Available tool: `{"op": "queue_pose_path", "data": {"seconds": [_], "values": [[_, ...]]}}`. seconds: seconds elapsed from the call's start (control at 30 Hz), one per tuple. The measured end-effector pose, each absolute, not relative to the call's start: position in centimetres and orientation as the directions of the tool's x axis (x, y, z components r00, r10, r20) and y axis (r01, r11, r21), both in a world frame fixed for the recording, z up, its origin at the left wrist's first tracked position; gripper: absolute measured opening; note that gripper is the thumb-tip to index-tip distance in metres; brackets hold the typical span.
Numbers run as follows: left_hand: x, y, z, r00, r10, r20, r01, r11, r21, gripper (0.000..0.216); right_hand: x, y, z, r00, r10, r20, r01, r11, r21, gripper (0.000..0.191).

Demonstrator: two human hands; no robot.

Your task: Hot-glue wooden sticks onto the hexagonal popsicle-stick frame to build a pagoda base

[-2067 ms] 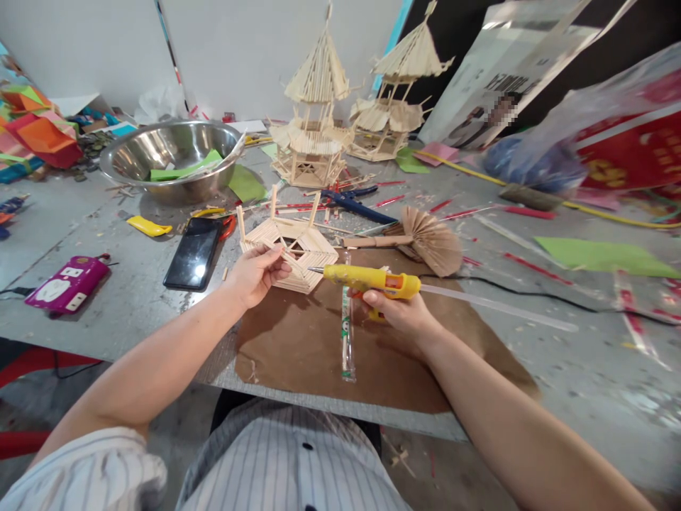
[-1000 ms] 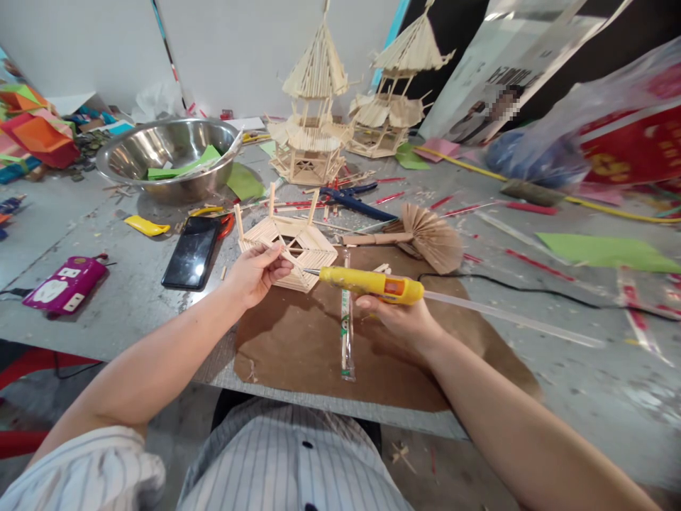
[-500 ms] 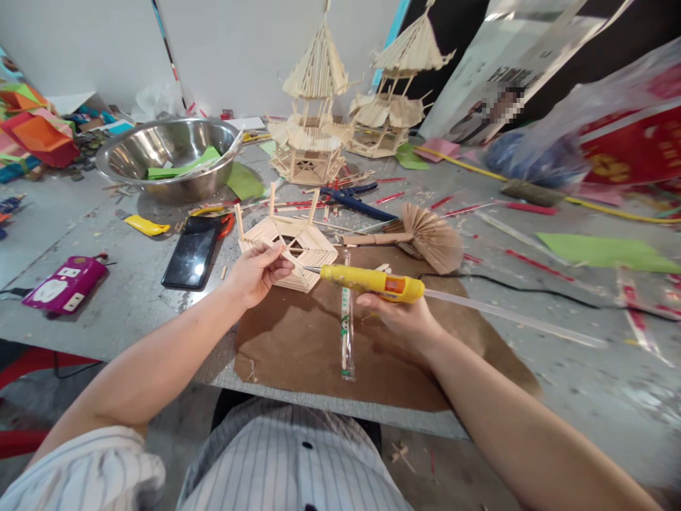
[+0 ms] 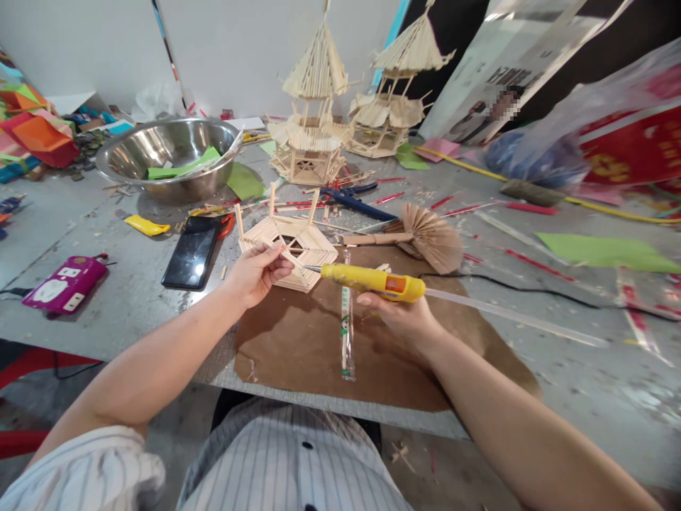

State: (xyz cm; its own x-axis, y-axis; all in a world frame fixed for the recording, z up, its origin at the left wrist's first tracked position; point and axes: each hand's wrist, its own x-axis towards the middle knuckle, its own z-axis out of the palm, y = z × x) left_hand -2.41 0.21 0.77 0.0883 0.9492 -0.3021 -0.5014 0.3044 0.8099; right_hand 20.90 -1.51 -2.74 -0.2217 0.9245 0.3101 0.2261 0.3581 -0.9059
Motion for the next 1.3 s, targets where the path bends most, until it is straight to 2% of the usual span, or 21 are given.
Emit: {"op": "queue_pose_path", "data": {"seconds": [0.47, 0.83, 1.17, 1.3], "values": [[-2.33, 0.25, 0.89, 0.087, 0.95, -0.301, -0.511, 0.302, 0.805, 0.021, 20.96, -1.69, -2.79, -0.257, 0.911, 0.323, 0.284, 0.39, -0.876, 0.033], [-2.37, 0.12, 0.72, 0.104, 0.954, -0.281, -0.495, 0.294, 0.818, 0.02, 20.89, -1.74, -2.76, -0.266, 0.912, 0.313, 0.26, 0.381, -0.887, 0.032], [-2.44, 0.05, 0.67, 0.124, 0.955, -0.27, -0.483, 0.296, 0.824, 0.02, 20.83, -1.49, -2.85, -0.202, 0.934, 0.295, 0.232, 0.338, -0.912, 0.034], [-3.0, 0.22, 0.98, 0.126, 0.973, -0.191, -0.454, 0.228, 0.861, 0.01, 20.8, -1.3, -2.7, -0.145, 0.955, 0.258, 0.176, 0.281, -0.943, 0.036]]}}
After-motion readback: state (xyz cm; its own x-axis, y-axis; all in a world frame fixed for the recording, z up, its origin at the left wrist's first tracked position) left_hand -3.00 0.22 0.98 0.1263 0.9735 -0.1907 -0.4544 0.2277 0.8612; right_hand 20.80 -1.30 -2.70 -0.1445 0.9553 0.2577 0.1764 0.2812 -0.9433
